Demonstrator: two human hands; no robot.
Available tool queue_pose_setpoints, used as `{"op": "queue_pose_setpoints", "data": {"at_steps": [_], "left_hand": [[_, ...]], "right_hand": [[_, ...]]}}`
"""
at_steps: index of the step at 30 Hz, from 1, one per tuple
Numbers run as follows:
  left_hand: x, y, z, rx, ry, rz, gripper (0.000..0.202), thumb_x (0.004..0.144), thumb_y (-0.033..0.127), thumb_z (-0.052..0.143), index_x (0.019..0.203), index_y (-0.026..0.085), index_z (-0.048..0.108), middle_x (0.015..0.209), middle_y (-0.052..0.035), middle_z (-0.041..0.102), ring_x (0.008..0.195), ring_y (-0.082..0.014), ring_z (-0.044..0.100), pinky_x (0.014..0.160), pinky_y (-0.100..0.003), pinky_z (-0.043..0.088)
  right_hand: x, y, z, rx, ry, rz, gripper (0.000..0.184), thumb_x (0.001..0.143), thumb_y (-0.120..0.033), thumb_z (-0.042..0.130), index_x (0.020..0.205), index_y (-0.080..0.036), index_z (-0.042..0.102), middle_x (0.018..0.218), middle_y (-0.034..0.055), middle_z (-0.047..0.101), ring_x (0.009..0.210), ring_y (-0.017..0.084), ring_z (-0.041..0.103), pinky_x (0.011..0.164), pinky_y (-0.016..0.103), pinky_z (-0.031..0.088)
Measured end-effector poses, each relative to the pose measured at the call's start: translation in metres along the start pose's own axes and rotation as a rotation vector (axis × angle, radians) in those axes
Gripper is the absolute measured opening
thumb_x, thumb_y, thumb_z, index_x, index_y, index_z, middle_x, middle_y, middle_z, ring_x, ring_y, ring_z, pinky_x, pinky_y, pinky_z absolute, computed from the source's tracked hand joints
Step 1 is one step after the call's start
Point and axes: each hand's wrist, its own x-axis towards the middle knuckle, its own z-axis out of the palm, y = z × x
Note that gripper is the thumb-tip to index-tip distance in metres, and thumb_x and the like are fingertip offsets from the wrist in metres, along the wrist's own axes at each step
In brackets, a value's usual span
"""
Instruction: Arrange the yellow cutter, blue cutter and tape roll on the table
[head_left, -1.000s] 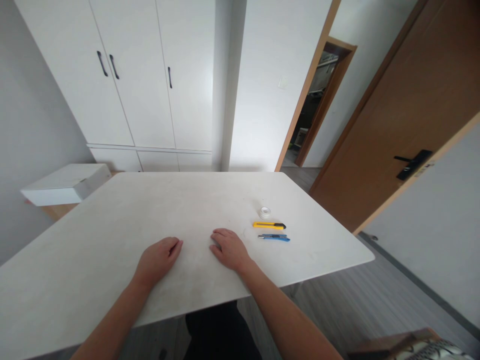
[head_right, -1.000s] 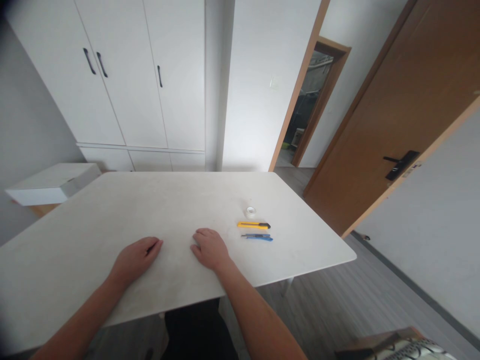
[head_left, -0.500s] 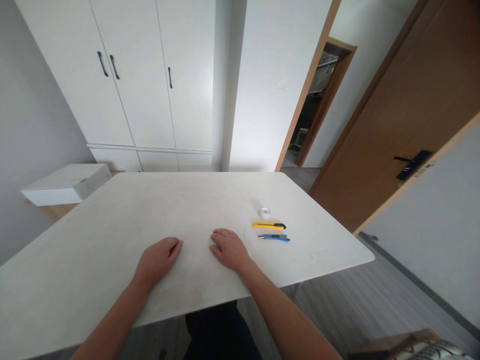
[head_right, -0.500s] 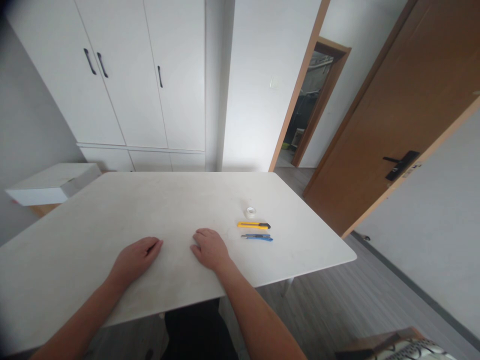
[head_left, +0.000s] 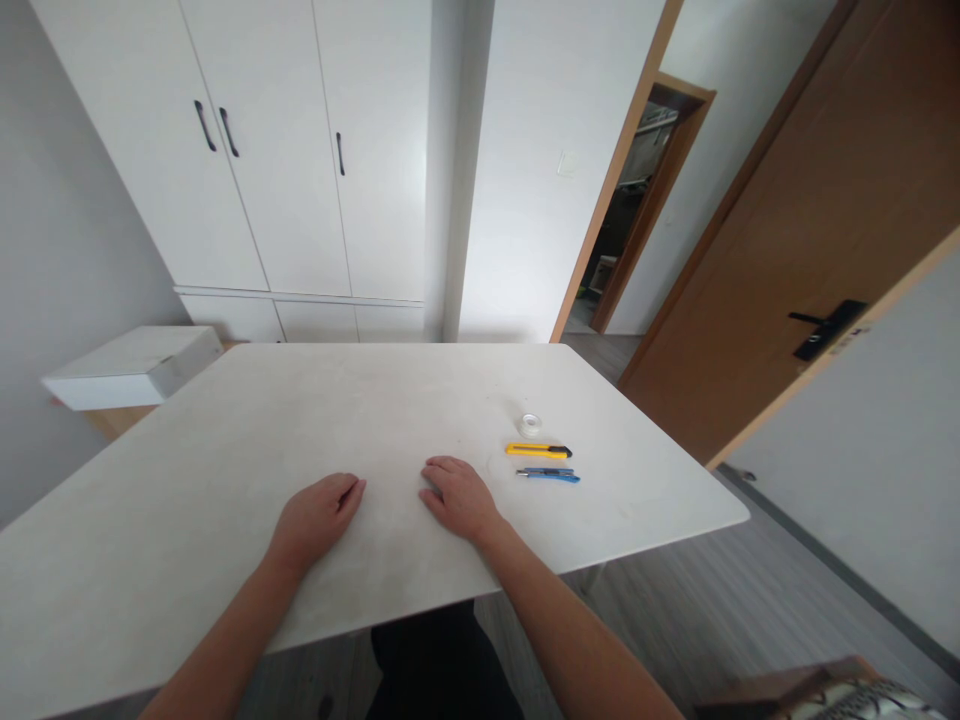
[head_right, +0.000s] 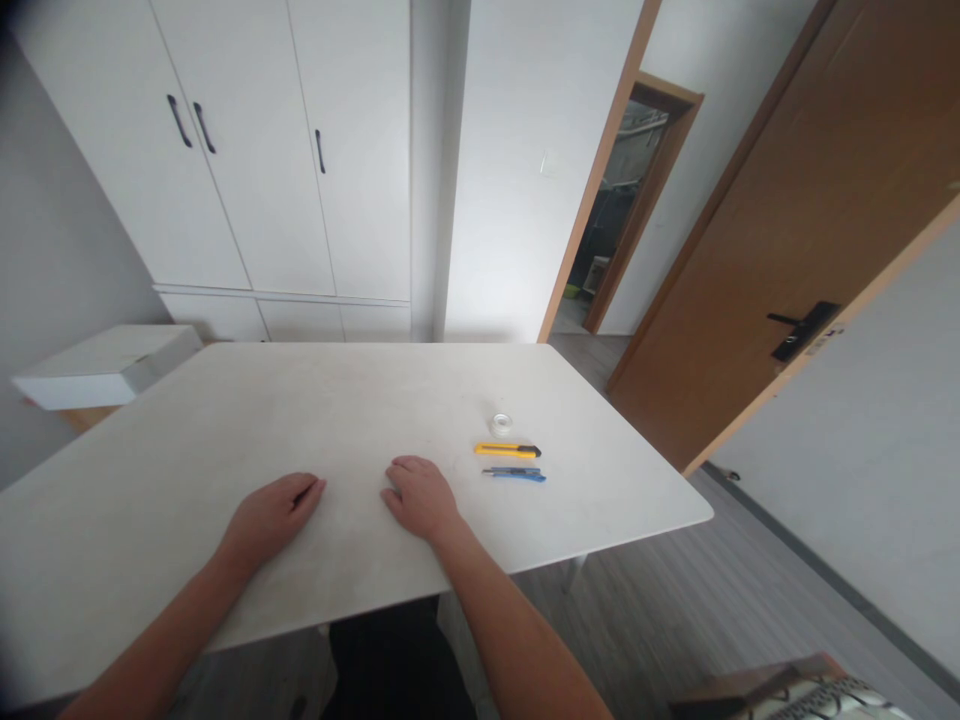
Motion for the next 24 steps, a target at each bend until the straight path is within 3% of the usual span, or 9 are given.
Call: {"op": "queue_pose_setpoints", "data": {"at_steps": [13, 17, 21, 24], "left_hand": [[-0.001, 0.0, -0.001, 0.021, -0.012, 0.009, 0.039, 0.096, 0.043, 0.03, 0.073, 0.021, 0.054, 0.081, -0.0032, 0.066, 0.078, -0.0189, 0.061, 0.068, -0.028, 0.036], [0.0, -0.001, 0.0, 0.021, -0.007, 0.009, 0.04, 0.096, 0.043, 0.03, 0.075, 0.021, 0.056, 0.081, -0.0037, 0.066, 0.078, -0.0193, 0.061, 0.068, -0.028, 0.037], [0.001, -0.002, 0.002, 0.022, -0.009, 0.016, 0.04, 0.095, 0.043, 0.031, 0.079, 0.021, 0.06, 0.086, -0.0048, 0.067, 0.082, -0.0205, 0.062, 0.071, -0.029, 0.038], [0.001, -0.003, 0.002, 0.025, -0.015, 0.015, 0.041, 0.096, 0.043, 0.03, 0.08, 0.021, 0.061, 0.085, -0.0049, 0.067, 0.083, -0.0209, 0.062, 0.071, -0.029, 0.038]], "right_hand": [[0.0, 0.002, -0.002, 0.064, 0.028, -0.034, 0.025, 0.09, -0.027, 0.055, 0.112, -0.018, 0.063, 0.121, 0.0074, 0.063, 0.117, 0.017, 0.052, 0.104, 0.032, 0.036], [-0.014, 0.018, -0.033, 0.062, 0.076, 0.031, 0.022, 0.092, -0.023, 0.051, 0.11, -0.019, 0.064, 0.111, 0.0067, 0.067, 0.111, 0.016, 0.055, 0.1, 0.031, 0.039], [-0.045, 0.06, -0.084, -0.092, 0.047, 0.271, 0.019, 0.089, -0.021, 0.055, 0.102, -0.019, 0.068, 0.103, 0.0078, 0.069, 0.1, 0.02, 0.059, 0.093, 0.034, 0.042], [-0.068, 0.092, -0.11, -0.203, -0.033, 0.42, 0.022, 0.083, -0.019, 0.059, 0.103, -0.02, 0.068, 0.108, 0.0076, 0.068, 0.103, 0.022, 0.058, 0.092, 0.033, 0.041]]}}
